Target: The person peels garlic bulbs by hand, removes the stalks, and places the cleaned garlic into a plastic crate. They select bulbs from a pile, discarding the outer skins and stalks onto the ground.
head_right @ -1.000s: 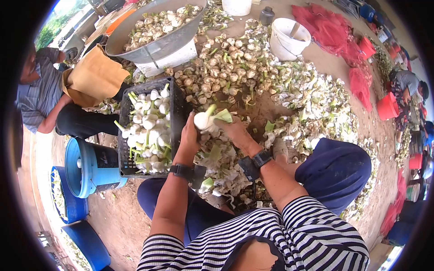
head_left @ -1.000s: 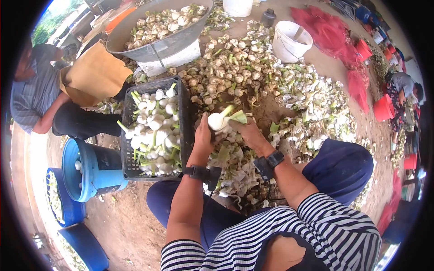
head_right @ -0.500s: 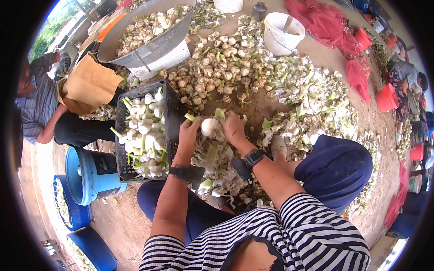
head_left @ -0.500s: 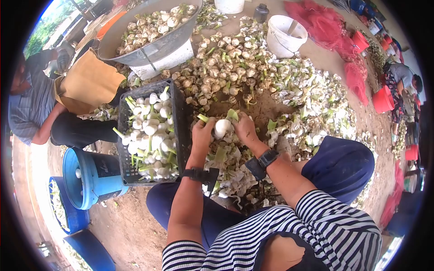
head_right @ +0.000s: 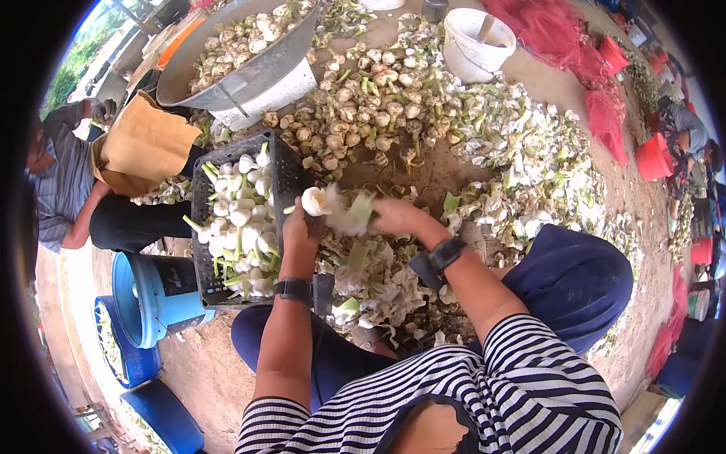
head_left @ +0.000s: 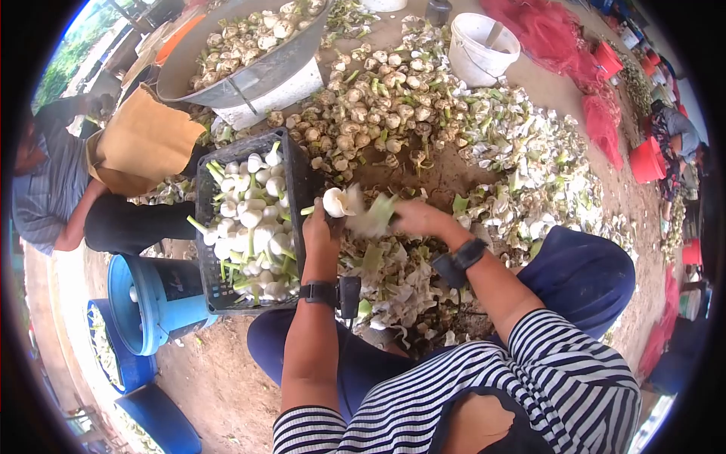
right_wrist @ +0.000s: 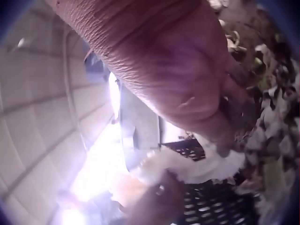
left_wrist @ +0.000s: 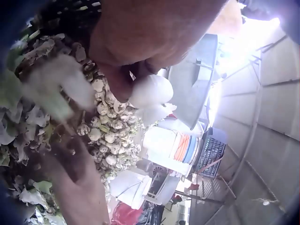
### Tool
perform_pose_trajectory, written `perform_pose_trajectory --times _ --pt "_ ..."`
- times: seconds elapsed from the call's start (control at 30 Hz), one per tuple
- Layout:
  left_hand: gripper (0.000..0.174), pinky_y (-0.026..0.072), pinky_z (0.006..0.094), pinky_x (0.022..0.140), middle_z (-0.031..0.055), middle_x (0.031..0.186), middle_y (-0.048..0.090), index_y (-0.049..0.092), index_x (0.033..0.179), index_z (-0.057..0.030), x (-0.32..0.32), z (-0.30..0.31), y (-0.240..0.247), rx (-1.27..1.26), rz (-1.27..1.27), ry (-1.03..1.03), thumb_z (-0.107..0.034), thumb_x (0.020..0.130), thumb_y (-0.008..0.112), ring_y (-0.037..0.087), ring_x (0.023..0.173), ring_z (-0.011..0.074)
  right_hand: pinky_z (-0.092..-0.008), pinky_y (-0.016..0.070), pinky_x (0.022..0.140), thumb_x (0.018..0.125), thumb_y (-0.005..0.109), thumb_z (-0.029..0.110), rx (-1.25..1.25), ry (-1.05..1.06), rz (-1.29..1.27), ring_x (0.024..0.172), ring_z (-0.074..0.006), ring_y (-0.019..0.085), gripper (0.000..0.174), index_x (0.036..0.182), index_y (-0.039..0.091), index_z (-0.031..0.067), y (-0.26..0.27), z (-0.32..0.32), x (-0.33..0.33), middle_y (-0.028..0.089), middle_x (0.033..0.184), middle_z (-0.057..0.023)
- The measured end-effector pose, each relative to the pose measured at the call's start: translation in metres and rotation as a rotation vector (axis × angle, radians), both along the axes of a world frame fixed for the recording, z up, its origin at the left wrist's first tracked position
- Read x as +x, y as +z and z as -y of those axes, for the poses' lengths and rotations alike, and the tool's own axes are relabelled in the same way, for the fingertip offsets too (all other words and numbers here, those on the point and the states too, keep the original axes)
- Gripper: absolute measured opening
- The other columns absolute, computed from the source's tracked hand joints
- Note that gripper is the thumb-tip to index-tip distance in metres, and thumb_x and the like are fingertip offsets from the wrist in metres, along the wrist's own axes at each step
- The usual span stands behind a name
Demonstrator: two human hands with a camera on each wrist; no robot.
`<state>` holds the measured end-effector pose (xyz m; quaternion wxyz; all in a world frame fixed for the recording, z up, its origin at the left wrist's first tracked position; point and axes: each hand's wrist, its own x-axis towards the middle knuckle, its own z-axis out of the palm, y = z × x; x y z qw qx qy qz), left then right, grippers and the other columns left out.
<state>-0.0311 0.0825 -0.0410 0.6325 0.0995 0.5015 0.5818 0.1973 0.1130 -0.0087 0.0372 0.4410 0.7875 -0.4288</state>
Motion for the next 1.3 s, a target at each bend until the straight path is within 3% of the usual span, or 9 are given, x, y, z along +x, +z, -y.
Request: perform_pose_trajectory --times 0.1,0.2,0.3,0.4,0.53,0.77,0.93,1.1,1.3 --pt "0.039 0.0563 0.0289 0.07 0.0112 0.103 0.063 0.058 0.112 0.0026 0.007 -0.003 -0.006 -0.015 0.009 0.042 -0.034 0.099 0.051 0.064 0.087 0.0173 -0.0376 0.0528 0.084 0.082 0.072 0.024 0.418 -0.275 -0.29 0.097 -0.0354 0.064 0.054 0.129 0.051 0.0074 -0.031 0.022 -0.019 0.066 0.102 -0.0149" --pt "0.04 0.0553 0.028 0.07 0.011 0.103 0.063 0.058 0.112 0.0033 0.014 -0.003 -0.004 0.0 0.044 -0.073 -0.034 0.1 0.05 0.064 0.086 0.017 -0.0322 0.0521 0.079 0.087 0.069 0.019 0.463 -0.534 -0.698 0.087 -0.023 0.065 0.04 0.122 0.056 0.0049 -0.01 0.023 -0.052 0.067 0.09 -0.0076" --pt "0.034 0.0535 0.0255 0.068 0.0075 0.102 0.065 0.059 0.113 0.0005 0.026 -0.008 0.008 -0.05 0.038 -0.087 -0.029 0.099 0.052 0.065 0.086 0.016 -0.0233 0.0483 0.077 0.092 0.062 0.015 -0.28 -0.906 -1.187 0.083 -0.0091 0.059 0.025 0.112 0.062 -0.0008 -0.031 0.005 -0.057 0.065 0.09 -0.0007" --pt "0.035 0.0537 0.0257 0.07 0.0075 0.11 0.063 0.055 0.117 -0.0025 0.007 -0.021 0.002 0.117 -0.006 0.099 -0.031 0.098 0.048 0.064 0.091 0.0169 -0.0237 0.0484 0.077 0.093 0.063 0.017 -0.407 -1.023 -1.16 0.086 -0.0066 0.059 0.024 0.113 0.062 0.0026 -0.081 -0.023 -0.03 0.065 0.095 0.0004" --pt "0.069 0.0525 0.0238 0.069 0.0124 0.12 0.058 0.04 0.135 0.0 -0.028 -0.014 0.034 0.265 0.364 0.435 -0.058 0.098 0.033 0.062 0.093 0.0169 -0.0356 0.049 0.088 0.097 0.054 0.028 0.468 -0.64 -0.227 0.108 -0.0231 0.059 0.047 0.132 0.048 -0.0019 -0.211 -0.053 0.035 0.061 0.117 -0.015" --pt "0.056 0.0467 0.0235 0.066 0.0098 0.116 0.06 0.044 0.134 -0.0002 0.03 -0.011 0.025 0.058 0.02 -0.204 -0.044 0.1 0.044 0.062 0.088 0.0129 -0.0503 0.0434 0.099 0.091 0.058 0.047 -0.184 -1.167 -0.278 0.128 -0.0387 0.043 0.077 0.141 0.032 -0.0057 -0.157 -0.117 0.063 0.035 0.144 -0.0294" --pt "0.04 0.0467 0.0235 0.068 0.0069 0.105 0.064 0.049 0.129 -0.0017 0.035 -0.007 0.026 0.021 -0.025 -0.321 -0.03 0.101 0.05 0.062 0.087 0.0118 -0.0487 0.0461 0.093 0.088 0.062 0.043 -0.235 -1.373 -0.216 0.118 -0.0373 0.051 0.077 0.14 0.034 -0.0065 -0.157 -0.142 0.04 0.048 0.133 -0.0262" --pt "0.04 0.0522 0.0255 0.072 0.0083 0.111 0.061 0.046 0.13 -0.0005 0.031 -0.007 0.006 -0.01 -0.081 -0.283 -0.027 0.1 0.051 0.064 0.092 0.016 -0.0365 0.0419 0.097 0.087 0.062 0.026 -0.326 -0.865 -0.778 0.113 -0.0225 0.053 0.058 0.135 0.044 -0.0028 -0.175 -0.1 0.025 0.054 0.13 -0.0136" --pt "0.038 0.0564 0.0272 0.075 0.0094 0.114 0.058 0.044 0.128 0.0011 0.035 -0.004 -0.002 -0.079 -0.171 -0.255 -0.012 0.095 0.057 0.063 0.095 0.0176 -0.0303 0.0444 0.094 0.089 0.066 0.018 -0.294 -0.638 -0.97 0.108 -0.017 0.057 0.037 0.121 0.06 0.001 -0.073 -0.015 -0.03 0.063 0.116 -0.0071"
